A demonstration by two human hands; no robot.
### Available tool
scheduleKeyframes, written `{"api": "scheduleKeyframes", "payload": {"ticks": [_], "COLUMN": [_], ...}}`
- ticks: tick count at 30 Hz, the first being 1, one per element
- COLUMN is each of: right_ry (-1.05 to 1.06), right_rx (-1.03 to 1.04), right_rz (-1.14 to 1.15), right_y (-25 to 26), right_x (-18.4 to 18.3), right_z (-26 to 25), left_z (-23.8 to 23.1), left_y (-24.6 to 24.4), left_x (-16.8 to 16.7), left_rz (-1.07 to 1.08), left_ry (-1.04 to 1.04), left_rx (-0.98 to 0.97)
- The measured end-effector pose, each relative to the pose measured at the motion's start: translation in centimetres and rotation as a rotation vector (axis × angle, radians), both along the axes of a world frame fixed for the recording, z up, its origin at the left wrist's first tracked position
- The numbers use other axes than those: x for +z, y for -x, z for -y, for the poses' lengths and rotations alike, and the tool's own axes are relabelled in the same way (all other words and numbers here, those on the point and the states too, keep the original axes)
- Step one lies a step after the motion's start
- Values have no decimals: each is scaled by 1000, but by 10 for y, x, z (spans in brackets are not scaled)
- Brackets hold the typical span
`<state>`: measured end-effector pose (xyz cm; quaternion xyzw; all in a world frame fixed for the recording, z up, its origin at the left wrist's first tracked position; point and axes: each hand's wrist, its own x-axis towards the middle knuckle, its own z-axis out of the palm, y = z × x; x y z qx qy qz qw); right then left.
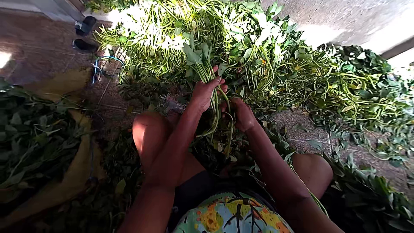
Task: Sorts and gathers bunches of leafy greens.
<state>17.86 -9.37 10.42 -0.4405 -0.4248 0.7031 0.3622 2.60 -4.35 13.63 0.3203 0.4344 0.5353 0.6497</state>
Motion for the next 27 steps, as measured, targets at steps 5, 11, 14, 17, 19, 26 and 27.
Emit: {"api": "scheduleKeyframes", "payload": {"ticks": [5,11,14,17,19,26,27], "right_ry": [-625,-604,-27,53,-164,-340,-226], "right_rx": [-70,-29,476,429,203,274,282], "right_rz": [519,850,1144,1180,1071,353,137], "right_y": [-11,-37,-42,-41,-30,-5,-7], "right_x": [-15,-43,-18,7,16,-6,-10], "right_z": [29,66,61,47,34,1,6], "left_z": [-1,-15,-21,-19,-17,-14,-15], "left_y": [6,36,49,43,33,33,35], "left_x": [3,12,19,13,9,4,3], "left_rz": [-35,-38,-8,-43,-33,201,246], "left_ry": [43,-13,-54,-52,-37,61,85], "left_rx": [13,164,249,238,215,206,235]}}
